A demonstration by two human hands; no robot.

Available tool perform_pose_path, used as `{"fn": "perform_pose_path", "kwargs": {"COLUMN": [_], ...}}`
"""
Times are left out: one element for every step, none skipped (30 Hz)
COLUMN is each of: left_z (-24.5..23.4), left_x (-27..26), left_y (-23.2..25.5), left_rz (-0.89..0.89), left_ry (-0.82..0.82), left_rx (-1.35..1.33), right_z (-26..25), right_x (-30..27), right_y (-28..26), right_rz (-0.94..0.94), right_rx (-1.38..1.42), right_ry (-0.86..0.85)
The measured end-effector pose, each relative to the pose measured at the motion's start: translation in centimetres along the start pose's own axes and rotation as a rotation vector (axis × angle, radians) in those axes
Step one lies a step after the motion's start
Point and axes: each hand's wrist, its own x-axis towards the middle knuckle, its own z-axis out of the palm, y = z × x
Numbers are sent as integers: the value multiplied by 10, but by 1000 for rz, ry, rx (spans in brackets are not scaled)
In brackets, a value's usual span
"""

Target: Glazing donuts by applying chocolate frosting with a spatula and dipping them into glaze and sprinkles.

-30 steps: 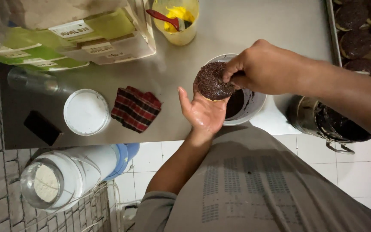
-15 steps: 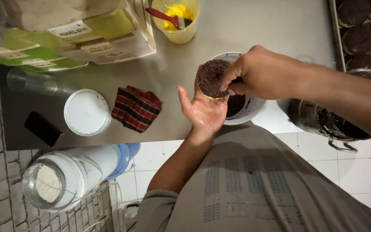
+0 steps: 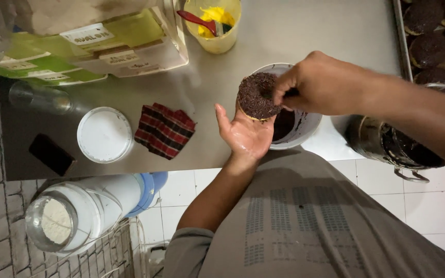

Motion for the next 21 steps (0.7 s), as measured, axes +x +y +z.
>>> {"fn": "perform_pose_path", "kwargs": {"left_z": [-1,-1,-1,3,8,12,17,21,26,32,37,43,44,44,45,46,47,48,46,43,40], "left_x": [1,2,3,2,2,3,0,-3,-6,-8,-11,-13,-13,-13,-14,-14,-13,-12,-11,-11,-12], "left_y": [1,2,3,2,1,0,1,2,3,4,5,6,6,5,5,7,6,6,8,10,11], "left_rz": [3,14,25,28,70,113,116,117,121,126,121,115,119,133,146,150,142,134,134,125,123], "left_ry": [-2,-26,-51,-54,5,64,63,64,68,69,74,80,78,130,181,179,177,174,171,169,173], "left_rx": [-1,33,69,69,77,85,87,99,111,114,117,121,127,86,45,51,62,73,70,100,127], "right_z": [-3,-7,-10,25,59,92,118,144,170,177,185,193,199,205,212,218,223,229,232,235,239], "right_x": [-2,-3,-5,14,26,31,38,45,53,58,64,70,76,82,87,88,87,86,91,97,101], "right_y": [-3,-6,-9,29,69,110,116,123,129,127,124,121,118,116,113,116,120,125,127,129,130], "right_rz": [-2,145,297,295,50,-197,-200,-142,-87,-93,-146,-198,-204,-277,-350,-355,-419,-483,-482,-548,-621], "right_rx": [-3,-88,-171,-174,-374,-569,-570,-381,-191,-190,-244,-298,-297,-380,-463,-462,-547,-632,-636,-725,-813], "right_ry": [-1,-194,-381,-379,-356,-322,-320,-267,-214,-214,-218,-221,-216,-219,-221,-215,-217,-220,-220,-226,-237]}}
